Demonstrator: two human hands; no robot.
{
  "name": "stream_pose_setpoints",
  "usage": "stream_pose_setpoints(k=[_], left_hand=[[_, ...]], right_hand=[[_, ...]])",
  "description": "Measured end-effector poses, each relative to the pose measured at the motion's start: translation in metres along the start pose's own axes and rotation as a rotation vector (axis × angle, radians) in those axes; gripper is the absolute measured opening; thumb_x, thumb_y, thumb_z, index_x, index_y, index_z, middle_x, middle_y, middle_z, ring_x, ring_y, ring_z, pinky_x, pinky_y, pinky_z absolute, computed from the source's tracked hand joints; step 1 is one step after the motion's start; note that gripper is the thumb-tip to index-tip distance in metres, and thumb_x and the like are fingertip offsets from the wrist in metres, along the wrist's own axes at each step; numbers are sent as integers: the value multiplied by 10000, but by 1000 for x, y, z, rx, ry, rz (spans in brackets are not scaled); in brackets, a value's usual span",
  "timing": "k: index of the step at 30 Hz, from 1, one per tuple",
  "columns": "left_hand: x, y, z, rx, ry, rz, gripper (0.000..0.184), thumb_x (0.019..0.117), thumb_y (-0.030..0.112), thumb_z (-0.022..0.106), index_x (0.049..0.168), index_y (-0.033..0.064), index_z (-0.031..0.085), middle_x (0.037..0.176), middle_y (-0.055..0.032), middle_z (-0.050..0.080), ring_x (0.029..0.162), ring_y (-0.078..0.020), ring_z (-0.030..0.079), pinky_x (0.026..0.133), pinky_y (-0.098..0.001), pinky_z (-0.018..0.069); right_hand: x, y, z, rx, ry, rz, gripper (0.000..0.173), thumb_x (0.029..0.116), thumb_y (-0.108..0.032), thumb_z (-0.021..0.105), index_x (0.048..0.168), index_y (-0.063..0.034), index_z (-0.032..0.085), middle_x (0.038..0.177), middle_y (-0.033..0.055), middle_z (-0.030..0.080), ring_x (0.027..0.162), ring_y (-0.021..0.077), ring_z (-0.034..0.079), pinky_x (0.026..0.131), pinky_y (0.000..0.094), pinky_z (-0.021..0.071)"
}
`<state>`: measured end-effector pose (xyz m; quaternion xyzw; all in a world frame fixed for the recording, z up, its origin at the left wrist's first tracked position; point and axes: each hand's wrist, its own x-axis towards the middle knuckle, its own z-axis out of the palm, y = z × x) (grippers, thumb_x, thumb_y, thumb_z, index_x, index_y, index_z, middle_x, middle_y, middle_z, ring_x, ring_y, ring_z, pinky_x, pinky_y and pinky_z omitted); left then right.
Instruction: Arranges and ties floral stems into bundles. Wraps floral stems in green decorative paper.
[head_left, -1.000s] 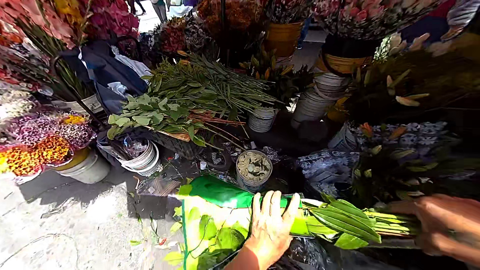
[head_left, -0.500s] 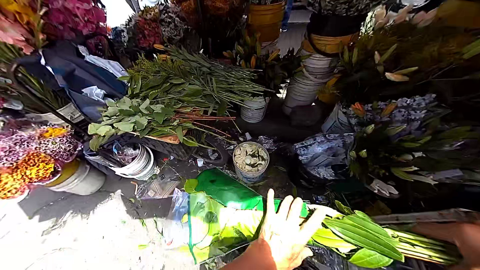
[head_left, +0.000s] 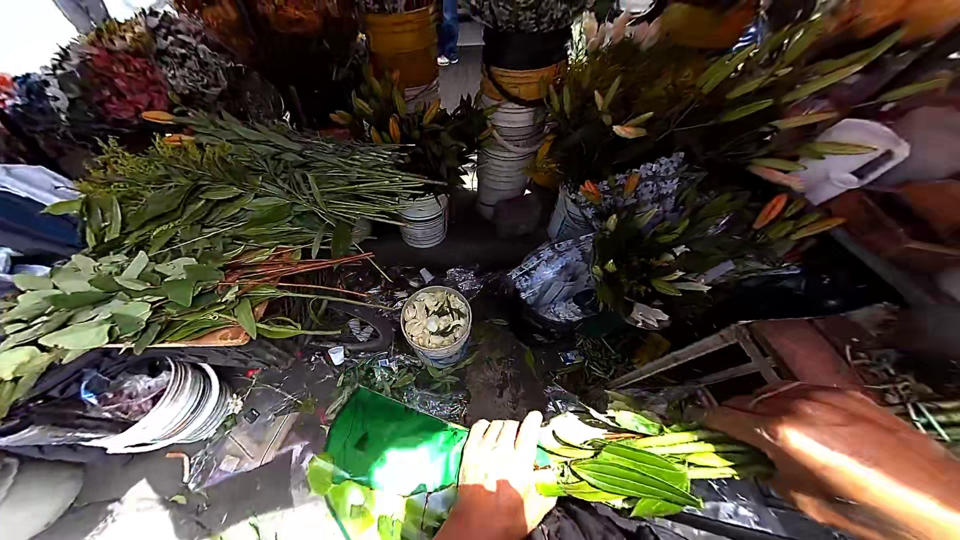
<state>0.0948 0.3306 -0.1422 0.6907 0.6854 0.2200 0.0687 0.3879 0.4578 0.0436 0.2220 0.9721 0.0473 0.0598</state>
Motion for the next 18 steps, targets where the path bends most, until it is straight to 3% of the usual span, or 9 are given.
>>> stream_pose_setpoints(k=[3, 7, 9, 10, 12, 14, 16, 18], left_hand=[[1, 6, 15, -17, -6, 72, 576, 753, 548, 774, 1127, 114, 715, 969, -56, 745, 926, -206, 718, 849, -409, 570], [3, 14, 22, 32, 82, 117, 496, 803, 540, 732, 1028, 99, 741, 876, -57, 741, 828, -201, 717, 752, -402, 570], [8, 19, -1, -2, -29, 92, 516, 837, 537, 709, 1110, 100, 724, 950, -68, 743, 895, -215, 709, 792, -446, 541], [14, 20, -26, -69, -192, 62, 611, 839, 539, 725, 1246, 88, 671, 1084, -91, 737, 1022, -240, 696, 904, -503, 512], [36, 9, -80, -313, -548, -15, 947, 779, 490, 833, 1540, 112, 415, 1454, -116, 576, 1346, -278, 538, 1134, -612, 341], [58, -17, -105, -416, -666, 37, 1229, 658, 484, 922, 1632, 170, 242, 1637, -70, 371, 1485, -268, 379, 1191, -643, 245], [76, -36, -107, -429, -702, 177, 1308, 564, 510, 960, 1622, 154, 280, 1614, -117, 400, 1464, -314, 410, 1179, -632, 293], [82, -37, -102, -514, -869, 318, 1071, 647, 447, 945, 1526, 109, 434, 1412, -146, 598, 1277, -273, 591, 1083, -506, 472]], right_hand=[[-9, -5, 0, -39, 56, -10, 154, 707, -150, 765, 857, -189, 764, 676, -43, 655, 667, 166, 683, 628, 391, 568], [-11, -12, -10, -72, 122, 11, 116, 769, -118, 660, 835, -158, 746, 650, -22, 626, 655, 184, 675, 613, 386, 560], [-12, -15, -15, -79, 134, 26, 109, 789, -111, 652, 845, -143, 739, 654, -10, 624, 654, 191, 673, 615, 385, 556], [-13, -15, -17, -86, 152, 31, 106, 791, -115, 652, 851, -138, 736, 659, -4, 622, 655, 194, 672, 612, 382, 554], [-15, -13, -21, -111, 205, 26, 121, 811, -141, 624, 859, -138, 735, 665, -4, 614, 658, 190, 666, 603, 371, 546], [-14, -11, -25, -155, 275, 4, 158, 865, -160, 564, 863, -138, 720, 663, -6, 612, 665, 184, 657, 648, 369, 545], [-9, -12, -27, -200, 341, -33, 188, 911, -150, 523, 909, -127, 709, 682, 1, 617, 683, 190, 655, 706, 382, 545], [-2, -16, -29, -233, 390, -78, 208, 953, -114, 514, 1013, -113, 712, 722, 14, 621, 707, 205, 644, 753, 407, 533]])
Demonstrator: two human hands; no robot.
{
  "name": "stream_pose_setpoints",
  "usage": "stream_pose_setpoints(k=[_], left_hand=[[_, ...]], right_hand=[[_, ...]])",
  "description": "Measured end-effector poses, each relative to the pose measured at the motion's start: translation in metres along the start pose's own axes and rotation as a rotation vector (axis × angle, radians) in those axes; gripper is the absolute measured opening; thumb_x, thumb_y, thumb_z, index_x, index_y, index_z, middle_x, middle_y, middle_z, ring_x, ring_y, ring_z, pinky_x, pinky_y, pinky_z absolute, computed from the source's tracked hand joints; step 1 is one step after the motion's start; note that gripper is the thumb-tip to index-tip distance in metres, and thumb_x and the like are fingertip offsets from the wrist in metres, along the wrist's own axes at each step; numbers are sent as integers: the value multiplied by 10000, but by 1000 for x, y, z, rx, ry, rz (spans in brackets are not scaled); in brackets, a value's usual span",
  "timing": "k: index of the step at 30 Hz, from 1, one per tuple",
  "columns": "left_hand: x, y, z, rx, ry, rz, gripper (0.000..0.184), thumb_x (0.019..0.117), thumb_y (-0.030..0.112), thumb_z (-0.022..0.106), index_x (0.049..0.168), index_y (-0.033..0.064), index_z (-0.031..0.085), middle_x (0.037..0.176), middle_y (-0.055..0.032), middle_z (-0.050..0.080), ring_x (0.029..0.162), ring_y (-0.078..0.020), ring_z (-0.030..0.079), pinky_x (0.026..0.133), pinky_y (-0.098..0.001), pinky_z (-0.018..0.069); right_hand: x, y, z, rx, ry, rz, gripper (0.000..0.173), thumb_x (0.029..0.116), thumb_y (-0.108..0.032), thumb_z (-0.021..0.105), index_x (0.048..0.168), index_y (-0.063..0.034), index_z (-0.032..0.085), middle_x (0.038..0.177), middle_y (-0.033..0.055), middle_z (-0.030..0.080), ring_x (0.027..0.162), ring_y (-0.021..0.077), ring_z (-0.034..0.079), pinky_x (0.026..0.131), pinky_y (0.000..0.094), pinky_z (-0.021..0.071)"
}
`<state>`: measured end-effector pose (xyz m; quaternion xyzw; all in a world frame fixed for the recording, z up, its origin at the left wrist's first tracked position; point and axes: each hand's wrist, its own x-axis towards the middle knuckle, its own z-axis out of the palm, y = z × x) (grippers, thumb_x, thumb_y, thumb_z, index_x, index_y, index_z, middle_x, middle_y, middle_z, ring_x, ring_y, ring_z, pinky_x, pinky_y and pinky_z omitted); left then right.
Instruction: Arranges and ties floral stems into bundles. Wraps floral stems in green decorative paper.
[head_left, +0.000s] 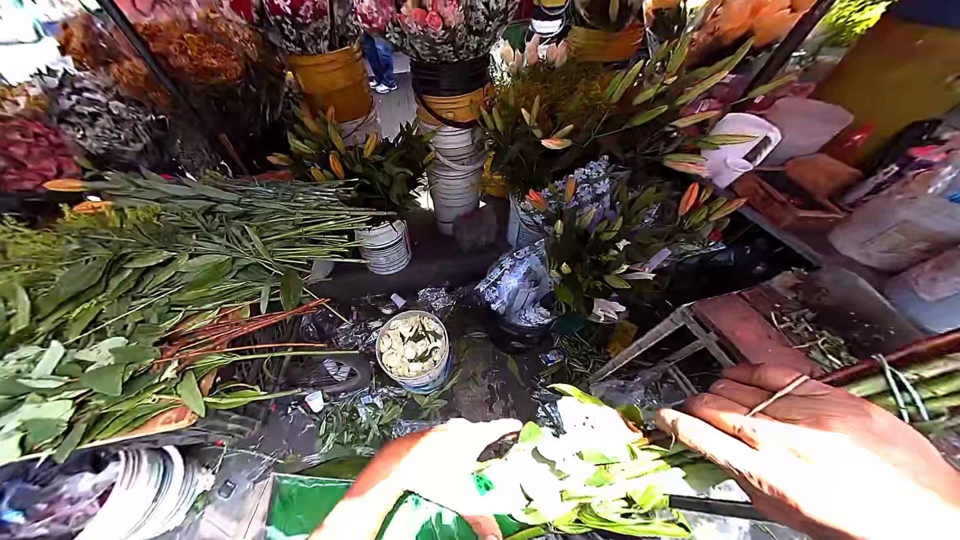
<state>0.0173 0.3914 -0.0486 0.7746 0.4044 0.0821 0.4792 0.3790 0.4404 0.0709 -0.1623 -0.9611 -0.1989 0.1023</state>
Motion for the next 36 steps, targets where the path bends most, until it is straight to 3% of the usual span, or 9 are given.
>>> stream_pose_setpoints(k=[2, 5, 14, 17, 20, 24, 28, 32, 36], left_hand=[[10, 0, 8, -199, -192, 114, 563, 818, 232, 840, 1276, -2, 612, 1149, -115, 702, 1076, -148, 663, 975, -348, 540], [13, 8, 24, -426, -237, 62, 285, 898, 93, 731, 1119, -64, 644, 1027, -108, 702, 992, -113, 660, 932, -308, 541], [23, 18, 37, -232, -7, -94, 340, 818, 239, 815, 1048, 12, 709, 977, -109, 732, 942, -174, 698, 867, -399, 574], [22, 24, 36, -161, 82, -267, 419, 760, 292, 830, 1046, 6, 721, 992, -152, 737, 976, -267, 703, 892, -513, 556], [30, 26, 22, -147, 113, -359, 611, 673, 362, 839, 1155, 15, 693, 1100, -158, 718, 1090, -287, 664, 974, -548, 502], [29, 34, 12, -112, 151, -463, 548, 725, 369, 867, 1139, 47, 706, 1069, -141, 729, 1046, -282, 685, 938, -541, 540], [22, 40, 9, -121, 203, -560, 480, 776, 373, 833, 1114, 55, 711, 1030, -148, 729, 996, -297, 695, 894, -552, 549], [20, 36, 11, -106, 223, -679, 583, 765, 447, 824, 1185, 63, 695, 1096, -159, 725, 1059, -319, 686, 935, -585, 530], [30, 14, 2, -49, 170, -714, 687, 684, 428, 827, 1231, 48, 657, 1189, -181, 688, 1178, -355, 624, 1012, -627, 449]], right_hand=[[8, 0, -5, -44, 44, -42, 227, 961, -87, 507, 1073, -116, 703, 769, 15, 632, 745, 203, 646, 784, 404, 532], [14, 7, -10, -80, 89, -142, 219, 983, -18, 496, 1112, -91, 659, 822, 28, 641, 765, 184, 640, 789, 368, 524], [42, 35, -17, 100, 26, -266, 216, 1003, 15, 488, 1163, -23, 629, 877, 87, 647, 833, 228, 685, 843, 366, 579], [55, 44, -11, 545, -316, -71, 593, 914, -9, 679, 1471, -117, 507, 1172, 231, 648, 1036, 387, 680, 955, 493, 531], [74, 46, 7, 698, -457, 34, 1091, 766, -444, 883, 1628, -235, 248, 1491, 301, 459, 1247, 499, 571, 1050, 597, 456], [108, 13, 47, 636, -405, -16, 1059, 783, -686, 753, 1610, -209, 294, 1112, 259, 629, 924, 445, 647, 857, 603, 499], [121, 4, 90, 734, -45, -76, 230, 1023, -308, 600, 1057, -88, 659, 832, 126, 649, 792, 320, 678, 716, 501, 561], [120, -6, 123, 837, 421, 326, 225, 1083, -208, 486, 1053, -60, 653, 826, 89, 688, 741, 213, 702, 668, 365, 595], [126, 17, 108, 1915, 497, 862, 217, 1069, -90, 416, 917, -45, 565, 586, -51, 434, 479, 37, 420, 477, 184, 399]])
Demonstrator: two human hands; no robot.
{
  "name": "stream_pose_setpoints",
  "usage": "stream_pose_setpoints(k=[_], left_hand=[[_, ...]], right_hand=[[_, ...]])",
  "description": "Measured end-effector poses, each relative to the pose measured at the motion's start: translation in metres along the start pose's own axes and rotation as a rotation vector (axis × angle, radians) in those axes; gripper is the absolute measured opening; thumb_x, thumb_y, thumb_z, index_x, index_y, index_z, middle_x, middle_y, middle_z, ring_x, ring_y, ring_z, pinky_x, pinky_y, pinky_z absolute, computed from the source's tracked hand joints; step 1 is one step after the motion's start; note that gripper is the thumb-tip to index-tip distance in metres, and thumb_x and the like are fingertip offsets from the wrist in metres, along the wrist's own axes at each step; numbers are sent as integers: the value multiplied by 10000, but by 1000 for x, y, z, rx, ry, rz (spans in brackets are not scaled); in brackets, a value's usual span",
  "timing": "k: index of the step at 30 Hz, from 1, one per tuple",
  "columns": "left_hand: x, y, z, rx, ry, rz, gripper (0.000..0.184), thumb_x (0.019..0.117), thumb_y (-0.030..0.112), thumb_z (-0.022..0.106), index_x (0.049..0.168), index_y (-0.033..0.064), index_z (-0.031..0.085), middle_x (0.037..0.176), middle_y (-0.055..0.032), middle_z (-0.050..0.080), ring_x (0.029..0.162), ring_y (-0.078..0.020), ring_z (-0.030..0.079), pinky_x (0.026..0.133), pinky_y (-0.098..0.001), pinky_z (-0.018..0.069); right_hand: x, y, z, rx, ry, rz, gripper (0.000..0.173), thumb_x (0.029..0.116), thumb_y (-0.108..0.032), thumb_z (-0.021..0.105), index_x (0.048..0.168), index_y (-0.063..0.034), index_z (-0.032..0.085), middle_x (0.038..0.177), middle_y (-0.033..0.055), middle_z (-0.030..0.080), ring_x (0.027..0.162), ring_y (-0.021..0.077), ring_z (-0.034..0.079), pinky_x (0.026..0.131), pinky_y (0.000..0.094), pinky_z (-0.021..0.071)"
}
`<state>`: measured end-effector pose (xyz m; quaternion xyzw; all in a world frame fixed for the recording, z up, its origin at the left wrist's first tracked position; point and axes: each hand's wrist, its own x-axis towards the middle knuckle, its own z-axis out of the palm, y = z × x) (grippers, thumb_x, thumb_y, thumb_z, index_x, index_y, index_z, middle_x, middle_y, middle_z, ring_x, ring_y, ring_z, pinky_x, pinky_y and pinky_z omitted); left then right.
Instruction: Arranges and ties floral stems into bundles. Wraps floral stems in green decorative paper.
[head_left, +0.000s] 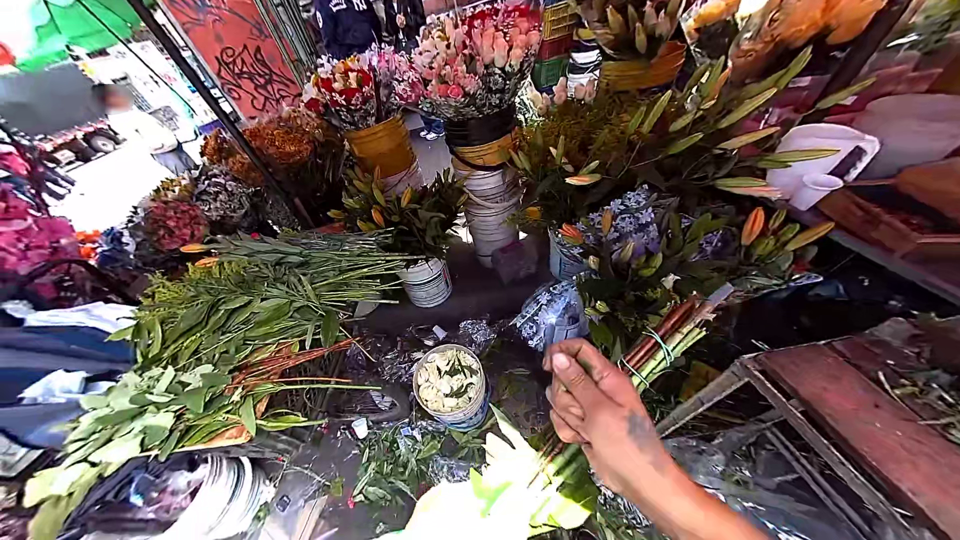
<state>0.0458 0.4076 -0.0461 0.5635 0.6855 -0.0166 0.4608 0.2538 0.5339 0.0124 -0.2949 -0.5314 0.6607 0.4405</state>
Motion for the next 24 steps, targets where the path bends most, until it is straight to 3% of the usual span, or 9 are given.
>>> stream_pose_setpoints(k=[4, 7, 9, 11, 14, 16, 20, 22, 24], left_hand=[[-1, -28, 13, -154, 168, -107, 695, 671, 386, 851, 1248, 56, 647, 1167, -152, 702, 1145, -307, 652, 1001, -571, 501], [-13, -33, 23, -319, 308, -133, 620, 733, 270, 873, 1260, 32, 650, 1124, -196, 713, 1079, -346, 679, 949, -574, 532], [-5, -29, 26, -290, 301, -165, 635, 709, 322, 871, 1238, 42, 659, 1127, -175, 713, 1089, -326, 677, 957, -570, 528], [15, -30, 31, -167, 278, -178, 712, 627, 466, 837, 1205, 83, 673, 1147, -126, 709, 1123, -295, 662, 982, -583, 509], [17, -28, 41, -97, 302, -145, 739, 628, 506, 819, 1203, 64, 684, 1131, -147, 717, 1119, -328, 665, 975, -621, 493], [17, -39, 45, -85, 327, -161, 746, 617, 538, 826, 1198, 92, 684, 1115, -116, 722, 1099, -295, 673, 977, -599, 503], [10, -49, 43, -125, 371, -177, 761, 631, 529, 833, 1194, 42, 677, 1115, -161, 713, 1101, -333, 665, 979, -609, 490], [10, -50, 44, -128, 369, -161, 734, 654, 518, 824, 1185, 33, 683, 1117, -170, 718, 1102, -343, 672, 975, -615, 497], [11, -49, 46, -145, 352, -130, 708, 670, 491, 823, 1173, 14, 681, 1119, -177, 717, 1106, -341, 671, 981, -604, 499]], right_hand=[[-38, -31, -66, 699, -526, 252, 215, 1038, -299, 551, 1032, -101, 636, 609, -105, 462, 457, -57, 469, 408, 107, 408], [-69, -1, -87, -232, -580, 292, 497, 842, -559, 755, 1184, -202, 702, 755, -40, 631, 594, 54, 557, 522, 243, 466], [-70, 32, -66, -653, -465, 446, 906, 696, -558, 881, 1454, -217, 521, 1133, 83, 702, 997, 239, 679, 874, 476, 568], [-67, 51, -39, -590, -411, 530, 857, 850, -408, 813, 1548, -131, 401, 1354, 168, 623, 1231, 279, 610, 1065, 465, 484], [-67, 61, -25, -664, -396, 375, 398, 943, -329, 722, 1072, 47, 703, 945, 188, 714, 896, 278, 690, 841, 456, 544], [-73, 55, -52, -425, -388, 296, 233, 932, -287, 717, 869, -63, 713, 668, 36, 612, 587, 124, 584, 566, 310, 499], [-95, 40, -141, 328, -240, 130, 52, 897, -261, 763, 932, -234, 736, 628, -94, 598, 514, -17, 556, 487, 162, 486], [-89, 33, -163, -159, -185, 75, 209, 832, -233, 824, 1018, -170, 753, 794, -4, 710, 689, 55, 667, 640, 215, 568], [-76, 32, -148, -837, -249, 111, 768, 683, -405, 939, 1354, -166, 654, 1313, 68, 670, 1209, 195, 629, 1042, 420, 513]])
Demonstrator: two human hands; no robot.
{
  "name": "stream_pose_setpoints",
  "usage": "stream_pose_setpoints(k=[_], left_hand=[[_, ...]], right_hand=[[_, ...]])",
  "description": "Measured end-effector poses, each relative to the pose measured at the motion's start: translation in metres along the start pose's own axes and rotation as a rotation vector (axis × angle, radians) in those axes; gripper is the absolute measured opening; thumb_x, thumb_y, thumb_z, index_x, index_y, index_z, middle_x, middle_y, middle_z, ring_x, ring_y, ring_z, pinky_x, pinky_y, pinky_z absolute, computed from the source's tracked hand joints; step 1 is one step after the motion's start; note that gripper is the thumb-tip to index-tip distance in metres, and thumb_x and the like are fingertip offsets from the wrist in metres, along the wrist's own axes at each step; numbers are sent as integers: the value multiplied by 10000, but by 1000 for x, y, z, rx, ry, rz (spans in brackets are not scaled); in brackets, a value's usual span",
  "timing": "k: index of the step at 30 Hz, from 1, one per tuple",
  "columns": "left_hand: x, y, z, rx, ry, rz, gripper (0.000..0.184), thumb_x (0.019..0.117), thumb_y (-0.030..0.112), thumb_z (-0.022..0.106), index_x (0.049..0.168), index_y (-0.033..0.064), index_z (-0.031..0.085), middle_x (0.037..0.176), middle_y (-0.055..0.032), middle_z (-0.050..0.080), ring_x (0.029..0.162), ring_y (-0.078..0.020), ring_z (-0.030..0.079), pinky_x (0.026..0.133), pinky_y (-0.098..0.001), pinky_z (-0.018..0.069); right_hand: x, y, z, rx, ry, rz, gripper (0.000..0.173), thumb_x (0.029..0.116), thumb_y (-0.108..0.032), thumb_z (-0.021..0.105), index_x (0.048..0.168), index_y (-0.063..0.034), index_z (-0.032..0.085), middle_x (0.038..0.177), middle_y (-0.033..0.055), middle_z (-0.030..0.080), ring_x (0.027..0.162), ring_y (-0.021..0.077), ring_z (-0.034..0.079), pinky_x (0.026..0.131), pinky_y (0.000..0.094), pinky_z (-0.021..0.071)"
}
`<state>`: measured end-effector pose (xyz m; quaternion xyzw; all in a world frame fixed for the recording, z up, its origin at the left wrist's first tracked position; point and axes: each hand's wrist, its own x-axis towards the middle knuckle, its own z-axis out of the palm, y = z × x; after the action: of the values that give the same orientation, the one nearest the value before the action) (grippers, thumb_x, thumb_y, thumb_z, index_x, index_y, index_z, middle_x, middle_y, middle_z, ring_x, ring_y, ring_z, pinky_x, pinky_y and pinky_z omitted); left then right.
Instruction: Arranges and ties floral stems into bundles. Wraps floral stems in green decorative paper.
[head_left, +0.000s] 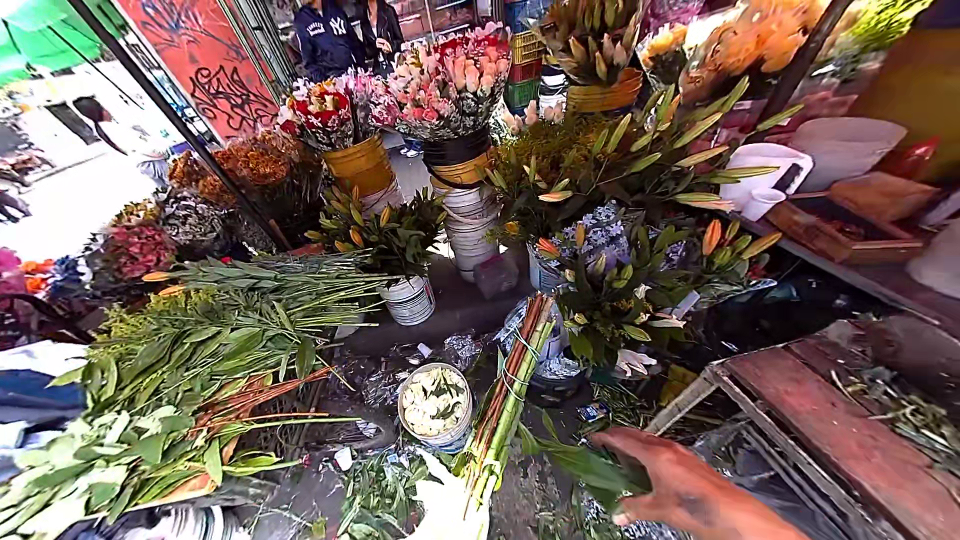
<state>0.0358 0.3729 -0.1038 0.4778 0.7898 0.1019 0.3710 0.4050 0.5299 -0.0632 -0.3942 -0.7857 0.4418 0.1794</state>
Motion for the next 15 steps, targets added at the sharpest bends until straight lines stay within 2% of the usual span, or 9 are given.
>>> stream_pose_setpoints(k=[2, 4, 5, 7, 8, 9, 12, 14, 15], left_hand=[[0, -2, 7, -4, -3, 13, 704, 653, 490, 826, 1135, -4, 687, 1082, -189, 720, 1078, -352, 678, 969, -601, 506], [0, -12, 21, 1, 7, -7, 783, 651, 517, 856, 1174, -38, 683, 1089, -226, 719, 1075, -371, 679, 982, -562, 503], [-1, -12, 25, 31, -12, -2, 797, 663, 530, 851, 1204, -29, 677, 1113, -226, 718, 1093, -372, 678, 995, -560, 502], [-3, 2, 23, 107, -93, 5, 739, 697, 492, 812, 1237, 11, 660, 1154, -209, 709, 1134, -379, 662, 1003, -602, 489], [-4, 5, 23, 129, -116, 10, 731, 696, 484, 802, 1247, 28, 655, 1157, -199, 708, 1135, -380, 658, 997, -615, 484], [-6, 5, 24, 151, -132, 19, 727, 702, 486, 796, 1257, 40, 649, 1155, -195, 706, 1133, -382, 655, 990, -621, 480], [-14, -5, 27, 185, -118, 56, 706, 715, 466, 798, 1258, 39, 658, 1148, -218, 711, 1118, -422, 663, 959, -653, 487], [-20, -4, 24, 189, -159, 68, 694, 747, 471, 792, 1260, 24, 654, 1153, -237, 707, 1114, -438, 664, 961, -655, 488], [-24, -1, 19, 184, -202, 81, 678, 771, 455, 788, 1261, 8, 646, 1158, -252, 702, 1119, -449, 661, 966, -652, 483]], right_hand=[[25, -20, 19, -68, 24, -3, 1108, 626, -521, 935, 1539, -121, 451, 1530, 148, 498, 1407, 306, 480, 1159, 513, 408], [43, -49, 31, 71, 34, -34, 1045, 732, -522, 862, 1555, -70, 405, 1491, 160, 533, 1359, 289, 535, 1122, 481, 460], [44, -63, 38, 86, 14, -29, 925, 758, -484, 862, 1481, -38, 495, 1404, 170, 597, 1291, 292, 582, 1087, 489, 479], [33, -72, 51, 137, -69, -20, 455, 832, -432, 824, 1060, -50, 727, 957, 89, 721, 905, 179, 687, 826, 392, 564], [25, -64, 57, 367, -123, -22, 296, 911, -357, 752, 852, -70, 708, 711, 22, 641, 658, 88, 608, 632, 284, 506], [16, -51, 60, 728, -142, -36, 322, 969, -321, 662, 723, -116, 632, 590, -40, 532, 554, 35, 530, 561, 216, 456], [-11, -29, 35, 1590, 129, -394, 410, 1024, -447, 551, 701, -201, 608, 557, -128, 456, 515, -5, 506, 532, 186, 459], [-19, -30, 2, 1627, 445, -458, 451, 1049, -440, 501, 733, -148, 636, 557, -97, 481, 495, 0, 520, 488, 164, 454], [-22, -23, -5, 1416, 549, -325, 404, 1058, -385, 506, 797, -117, 656, 594, -55, 526, 532, 16, 556, 522, 168, 482]])
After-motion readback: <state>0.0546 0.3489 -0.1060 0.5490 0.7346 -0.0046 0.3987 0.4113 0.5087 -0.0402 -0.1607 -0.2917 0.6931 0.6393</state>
